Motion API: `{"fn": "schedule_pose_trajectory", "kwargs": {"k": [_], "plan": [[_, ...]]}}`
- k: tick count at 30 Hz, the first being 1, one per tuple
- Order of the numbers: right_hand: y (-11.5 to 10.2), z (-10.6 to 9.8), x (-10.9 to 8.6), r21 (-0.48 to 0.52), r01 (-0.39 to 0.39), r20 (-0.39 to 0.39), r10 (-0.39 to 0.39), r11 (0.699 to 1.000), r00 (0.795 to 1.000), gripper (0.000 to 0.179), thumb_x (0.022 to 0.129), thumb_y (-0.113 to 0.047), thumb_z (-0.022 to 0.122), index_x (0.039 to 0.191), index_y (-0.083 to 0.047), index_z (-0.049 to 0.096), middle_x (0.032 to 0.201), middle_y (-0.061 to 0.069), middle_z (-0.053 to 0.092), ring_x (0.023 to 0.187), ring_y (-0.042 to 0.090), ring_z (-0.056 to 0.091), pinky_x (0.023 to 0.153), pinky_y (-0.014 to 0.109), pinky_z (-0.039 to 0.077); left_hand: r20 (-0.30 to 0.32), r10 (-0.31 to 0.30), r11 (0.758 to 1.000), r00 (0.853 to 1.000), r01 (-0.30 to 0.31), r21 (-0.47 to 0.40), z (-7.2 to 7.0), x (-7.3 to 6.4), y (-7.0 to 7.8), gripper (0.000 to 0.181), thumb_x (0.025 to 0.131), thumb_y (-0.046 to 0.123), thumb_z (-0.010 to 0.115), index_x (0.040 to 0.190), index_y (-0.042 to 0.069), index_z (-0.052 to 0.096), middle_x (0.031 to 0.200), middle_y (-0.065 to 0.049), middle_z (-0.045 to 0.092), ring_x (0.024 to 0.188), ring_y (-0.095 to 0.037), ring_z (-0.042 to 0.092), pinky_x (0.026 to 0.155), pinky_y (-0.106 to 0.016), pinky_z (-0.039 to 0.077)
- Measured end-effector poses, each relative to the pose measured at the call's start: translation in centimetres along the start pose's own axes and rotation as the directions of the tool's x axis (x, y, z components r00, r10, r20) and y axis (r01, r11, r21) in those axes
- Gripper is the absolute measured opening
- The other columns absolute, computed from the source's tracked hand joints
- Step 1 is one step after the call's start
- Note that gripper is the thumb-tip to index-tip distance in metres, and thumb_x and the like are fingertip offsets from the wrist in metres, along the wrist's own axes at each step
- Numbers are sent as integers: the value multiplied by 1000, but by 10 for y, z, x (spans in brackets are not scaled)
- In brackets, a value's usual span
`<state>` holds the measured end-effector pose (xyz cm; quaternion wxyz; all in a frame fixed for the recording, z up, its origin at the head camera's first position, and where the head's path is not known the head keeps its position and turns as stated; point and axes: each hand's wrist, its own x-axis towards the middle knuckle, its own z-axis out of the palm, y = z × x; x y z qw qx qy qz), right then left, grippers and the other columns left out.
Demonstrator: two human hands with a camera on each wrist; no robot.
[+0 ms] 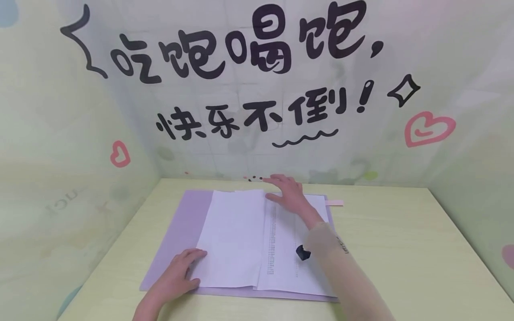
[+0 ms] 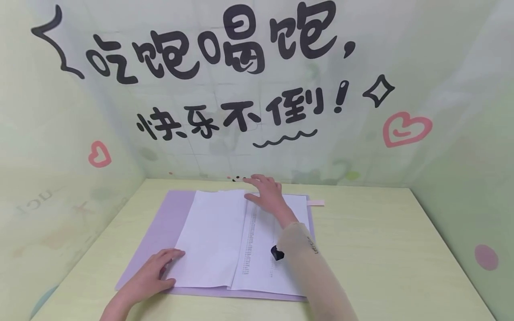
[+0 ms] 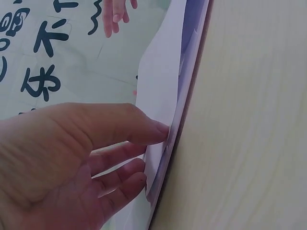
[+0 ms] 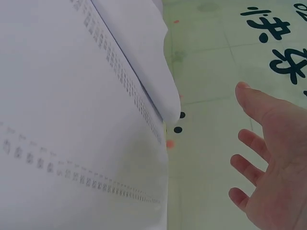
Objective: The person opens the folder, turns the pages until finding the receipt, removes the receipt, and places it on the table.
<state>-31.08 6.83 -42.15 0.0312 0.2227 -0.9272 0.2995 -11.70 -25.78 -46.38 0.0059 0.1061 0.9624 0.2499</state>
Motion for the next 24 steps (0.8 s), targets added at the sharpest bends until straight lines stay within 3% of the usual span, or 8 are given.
{"fn": "schedule_pose_trajectory", "kwargs": {"k": [9, 15, 24], "plan": [[37, -12, -22, 19, -68, -44, 69, 997, 997, 52, 96, -35, 63, 145, -28, 49, 156, 9, 41, 144, 39, 33, 112, 68, 24, -43, -61, 997, 997, 59, -52, 9, 3, 4, 60, 75, 27, 83, 128, 7, 62, 137, -16, 54, 124, -39, 49, 107, -58, 42], [57, -17, -35, 16, -100, -76, 101, 995, 992, 51, 95, -33, 65, 144, -23, 51, 152, 13, 45, 141, 41, 36, 108, 69, 29, -41, -108, 993, 993, 106, -48, 10, 2, 9, 62, 75, 25, 84, 129, 6, 61, 140, -18, 52, 127, -44, 48, 109, -60, 40], [79, -28, -53, 47, -145, -97, 149, 988, 984, 52, 95, -25, 64, 144, -12, 50, 150, 22, 44, 139, 47, 36, 109, 71, 29, -42, -125, 992, 991, 124, -17, 8, 1, 15, 62, 75, 23, 83, 129, 4, 62, 140, -20, 54, 127, -44, 46, 108, -60, 41]]}}
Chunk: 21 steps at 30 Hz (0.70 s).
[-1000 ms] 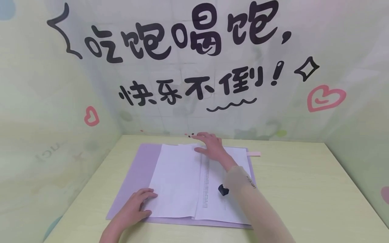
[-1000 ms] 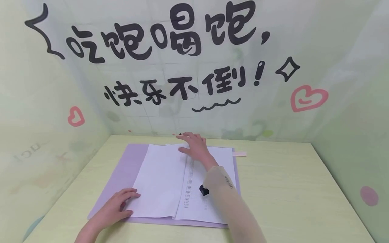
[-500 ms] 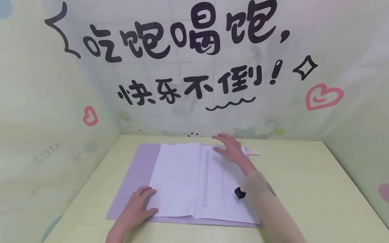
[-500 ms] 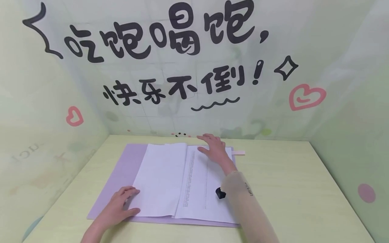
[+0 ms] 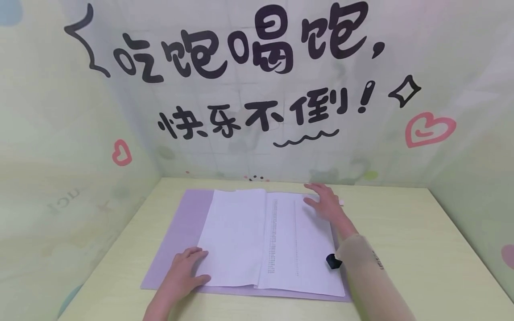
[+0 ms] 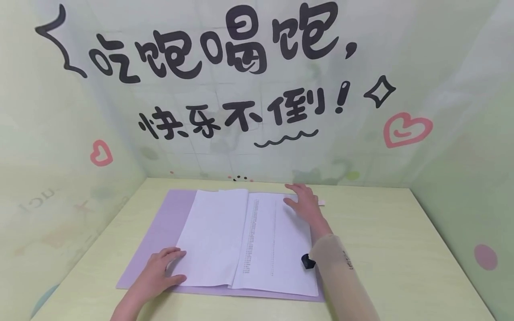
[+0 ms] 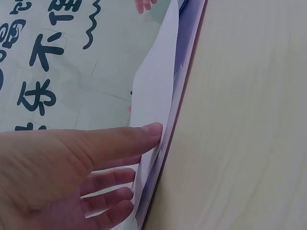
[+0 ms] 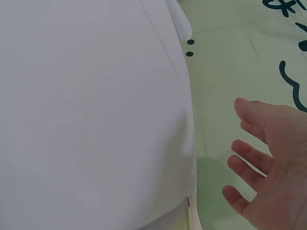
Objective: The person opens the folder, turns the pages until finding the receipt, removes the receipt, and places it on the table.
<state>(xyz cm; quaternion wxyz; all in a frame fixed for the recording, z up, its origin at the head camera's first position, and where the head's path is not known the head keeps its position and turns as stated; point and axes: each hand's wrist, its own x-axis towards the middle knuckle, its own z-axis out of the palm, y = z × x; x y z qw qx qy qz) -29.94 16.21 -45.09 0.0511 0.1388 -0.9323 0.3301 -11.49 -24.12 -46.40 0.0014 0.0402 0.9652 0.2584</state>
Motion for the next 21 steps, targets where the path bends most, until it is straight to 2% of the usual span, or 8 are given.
{"fn": "schedule_pose_trajectory", "kwargs": {"k": [4, 7, 11, 17, 21], "plan": [[11, -7, -4, 18, -4, -9, 5, 1000, 1000, 52, 95, -20, 64, 143, -6, 50, 146, 25, 46, 136, 48, 38, 112, 67, 32, -2, -5, 1000, 1000, 5, 6, 0, 0, 2, 61, 75, 21, 83, 129, 4, 62, 140, -20, 54, 127, -44, 47, 107, -60, 42], [19, -11, -7, 25, -7, 16, 7, 1000, 1000, 54, 95, -19, 63, 144, -4, 48, 145, 27, 46, 133, 48, 41, 110, 67, 33, -2, -9, 1000, 1000, 9, 11, 0, 0, 2, 60, 75, 20, 82, 129, 4, 62, 139, -20, 55, 126, -45, 47, 107, -60, 42], [27, -15, -10, 28, -21, 45, 20, 999, 999, 55, 95, -20, 63, 145, -5, 47, 145, 29, 45, 130, 49, 42, 107, 70, 33, -6, -2, 1000, 1000, 2, 21, -2, 2, 3, 61, 74, 21, 83, 128, 3, 63, 138, -21, 55, 124, -46, 49, 106, -60, 43], [35, -19, -14, 20, -75, 99, 73, 997, 992, 57, 95, -21, 63, 147, -7, 44, 148, 29, 41, 137, 53, 32, 108, 75, 26, -3, -9, 1000, 1000, 9, 27, -4, 2, 6, 62, 72, 22, 85, 127, 4, 63, 137, -21, 56, 122, -45, 49, 104, -61, 44], [39, -22, -17, -4, -75, 126, 75, 997, 989, 57, 94, -22, 64, 146, -7, 46, 143, 30, 44, 131, 53, 35, 103, 76, 30, 2, -15, 999, 1000, 15, 35, -3, 2, 6, 62, 71, 22, 85, 126, 4, 64, 135, -21, 57, 121, -45, 50, 104, -60, 44]]}}
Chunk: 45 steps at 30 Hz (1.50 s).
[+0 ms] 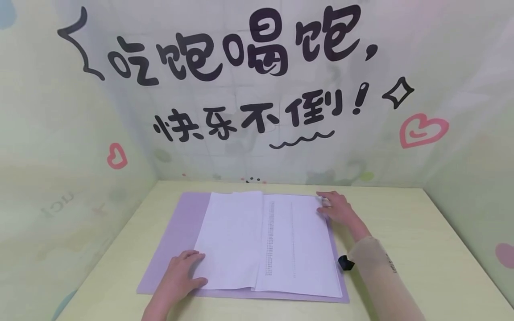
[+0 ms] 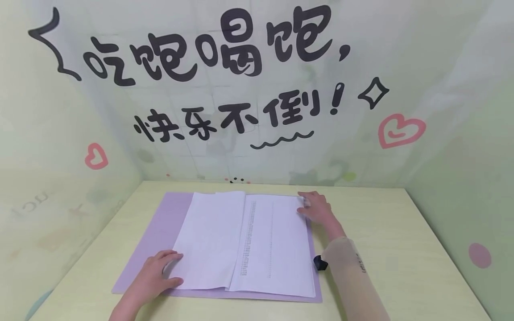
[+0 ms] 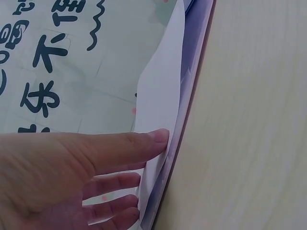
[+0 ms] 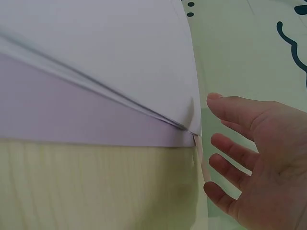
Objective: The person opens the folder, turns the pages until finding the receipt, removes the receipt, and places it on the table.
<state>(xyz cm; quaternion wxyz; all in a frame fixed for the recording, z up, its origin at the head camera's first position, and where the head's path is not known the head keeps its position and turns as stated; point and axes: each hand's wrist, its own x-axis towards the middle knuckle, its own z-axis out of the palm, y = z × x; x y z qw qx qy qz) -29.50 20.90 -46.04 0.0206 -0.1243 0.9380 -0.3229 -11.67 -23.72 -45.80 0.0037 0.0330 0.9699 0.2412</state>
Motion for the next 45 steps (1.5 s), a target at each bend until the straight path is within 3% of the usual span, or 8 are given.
{"fn": "schedule_pose_trajectory", "kwargs": {"k": [8, 23, 35, 45], "plan": [[9, -3, -2, -48, 60, 24, -59, 997, 998, 56, 93, -21, 66, 142, -1, 48, 127, 29, 54, 116, 47, 49, 94, 64, 45, -2, 1, 1000, 1000, -1, -4, 0, 0, -1, 61, 72, 22, 84, 127, 5, 63, 136, -20, 56, 121, -44, 50, 103, -62, 44], [25, -4, -3, -79, 52, 73, -46, 996, 996, 62, 86, -28, 75, 139, -3, 54, 137, 30, 48, 124, 50, 44, 104, 66, 39, 24, -1, 1000, 1000, 1, -7, 3, 2, -2, 61, 71, 21, 85, 126, 7, 64, 136, -19, 56, 120, -43, 50, 102, -61, 45], [20, -5, 3, -106, 39, 81, -31, 994, 996, 60, 86, -28, 74, 138, -4, 55, 137, 30, 48, 124, 49, 43, 102, 64, 40, 27, -2, 1000, 1000, 2, -3, -5, 4, 3, 61, 71, 21, 85, 126, 6, 63, 135, -19, 56, 120, -43, 50, 103, -61, 45], [17, -2, 8, -138, 32, 62, -24, 990, 998, 59, 85, -27, 76, 136, -4, 57, 133, 28, 52, 120, 45, 46, 97, 61, 44, 30, -13, 1000, 999, 13, -5, -3, 5, 0, 61, 71, 20, 86, 126, 7, 63, 135, -19, 56, 118, -43, 51, 103, -60, 45]]}}
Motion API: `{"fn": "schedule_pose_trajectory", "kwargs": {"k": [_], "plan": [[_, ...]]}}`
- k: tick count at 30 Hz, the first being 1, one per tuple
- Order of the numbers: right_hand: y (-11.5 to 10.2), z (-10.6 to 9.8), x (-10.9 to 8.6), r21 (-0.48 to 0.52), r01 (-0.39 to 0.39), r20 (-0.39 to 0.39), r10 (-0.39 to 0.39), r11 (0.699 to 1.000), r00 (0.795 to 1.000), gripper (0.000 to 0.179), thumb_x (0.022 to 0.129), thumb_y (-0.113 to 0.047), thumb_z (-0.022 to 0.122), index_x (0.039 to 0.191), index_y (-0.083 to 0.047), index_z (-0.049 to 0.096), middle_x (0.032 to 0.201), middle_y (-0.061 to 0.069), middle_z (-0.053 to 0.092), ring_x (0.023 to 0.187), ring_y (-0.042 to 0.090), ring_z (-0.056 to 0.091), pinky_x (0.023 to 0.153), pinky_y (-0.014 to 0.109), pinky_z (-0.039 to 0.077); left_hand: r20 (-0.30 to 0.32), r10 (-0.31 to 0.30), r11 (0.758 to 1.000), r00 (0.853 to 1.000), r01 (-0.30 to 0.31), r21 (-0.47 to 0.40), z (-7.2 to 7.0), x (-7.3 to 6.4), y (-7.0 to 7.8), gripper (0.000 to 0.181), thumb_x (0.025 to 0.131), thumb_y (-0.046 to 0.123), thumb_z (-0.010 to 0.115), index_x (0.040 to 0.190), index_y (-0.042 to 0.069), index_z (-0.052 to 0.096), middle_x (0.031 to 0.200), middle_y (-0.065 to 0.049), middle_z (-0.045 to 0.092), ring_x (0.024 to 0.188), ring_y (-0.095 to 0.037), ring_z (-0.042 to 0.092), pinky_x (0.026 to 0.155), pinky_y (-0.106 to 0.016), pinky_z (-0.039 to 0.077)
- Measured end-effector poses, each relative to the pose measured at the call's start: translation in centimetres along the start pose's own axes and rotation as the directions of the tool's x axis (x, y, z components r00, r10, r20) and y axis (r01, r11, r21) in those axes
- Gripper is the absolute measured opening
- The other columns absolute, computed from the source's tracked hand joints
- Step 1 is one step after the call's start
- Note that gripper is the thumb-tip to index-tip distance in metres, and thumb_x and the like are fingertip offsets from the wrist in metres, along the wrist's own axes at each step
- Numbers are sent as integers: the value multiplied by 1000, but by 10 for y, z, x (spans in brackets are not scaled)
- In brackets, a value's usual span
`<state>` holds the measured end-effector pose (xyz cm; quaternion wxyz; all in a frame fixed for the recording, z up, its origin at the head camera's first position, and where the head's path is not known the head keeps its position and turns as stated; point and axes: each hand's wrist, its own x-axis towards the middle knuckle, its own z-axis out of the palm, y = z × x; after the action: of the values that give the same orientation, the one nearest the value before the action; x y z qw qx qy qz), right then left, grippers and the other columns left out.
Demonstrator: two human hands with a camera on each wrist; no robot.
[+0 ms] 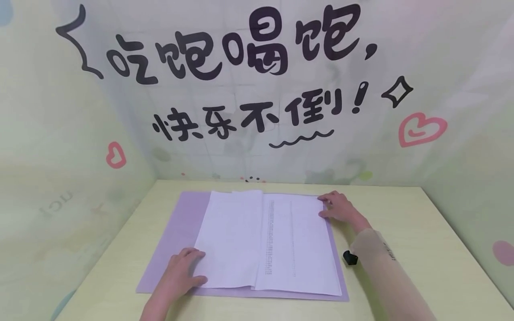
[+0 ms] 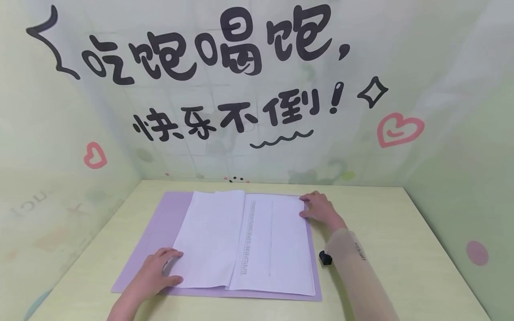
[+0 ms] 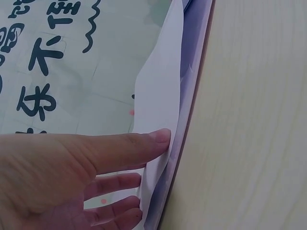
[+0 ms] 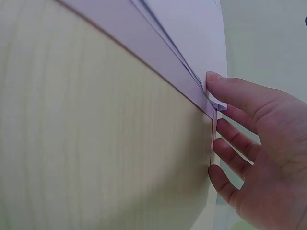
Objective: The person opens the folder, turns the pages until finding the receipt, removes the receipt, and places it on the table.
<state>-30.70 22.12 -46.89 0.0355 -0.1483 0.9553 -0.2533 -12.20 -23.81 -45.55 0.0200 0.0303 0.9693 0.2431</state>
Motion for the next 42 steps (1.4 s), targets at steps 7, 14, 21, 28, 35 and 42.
{"fn": "schedule_pose_trajectory", "kwargs": {"k": [7, 14, 21, 28, 35, 42], "plan": [[-3, 4, 1, -6, -9, -56, 9, 1000, 998, 54, 82, -22, 78, 130, -2, 60, 127, 28, 55, 116, 44, 47, 96, 57, 46, -5, 4, 1000, 1000, -4, 4, 0, 1, -1, 60, 70, 21, 86, 125, 8, 64, 134, -18, 57, 116, -41, 52, 102, -59, 46], [-7, 5, 0, 39, 13, -64, -10, 999, 998, 51, 82, -17, 78, 126, 2, 61, 112, 23, 62, 103, 35, 54, 93, 51, 48, -6, 8, 1000, 1000, -8, 11, 1, 1, -2, 60, 70, 21, 86, 124, 7, 64, 133, -18, 57, 115, -41, 53, 101, -59, 46], [-7, 7, 0, 127, -17, -55, 24, 992, 998, 52, 83, -10, 76, 129, 3, 57, 101, 16, 63, 92, 26, 57, 86, 42, 51, -18, 12, 1000, 1000, -12, -1, 3, 1, -4, 59, 70, 21, 86, 123, 8, 65, 132, -18, 58, 115, -41, 52, 102, -59, 46], [-6, 11, 1, 120, -3, -70, 12, 993, 997, 54, 84, -9, 74, 133, 3, 54, 98, 14, 63, 88, 23, 56, 82, 37, 50, -19, 7, 1000, 1000, -6, 7, 3, 2, -3, 59, 70, 21, 87, 123, 8, 65, 132, -18, 58, 115, -42, 53, 101, -59, 46], [-10, 9, 1, 131, -42, -33, 47, 990, 998, 54, 85, -8, 73, 134, 2, 52, 100, 16, 63, 89, 25, 57, 82, 39, 51, -13, 14, 1000, 1000, -14, 4, 2, 3, -3, 58, 69, 21, 87, 121, 9, 65, 132, -16, 58, 114, -40, 53, 100, -58, 47], [-14, 5, 4, 143, -64, -15, 67, 988, 998, 53, 85, -7, 73, 134, 2, 52, 103, 18, 64, 89, 25, 58, 82, 39, 53, 8, 15, 1000, 1000, -15, 18, -1, 5, -2, 54, 69, 21, 87, 118, 10, 66, 131, -15, 58, 111, -38, 54, 97, -55, 50]]}}
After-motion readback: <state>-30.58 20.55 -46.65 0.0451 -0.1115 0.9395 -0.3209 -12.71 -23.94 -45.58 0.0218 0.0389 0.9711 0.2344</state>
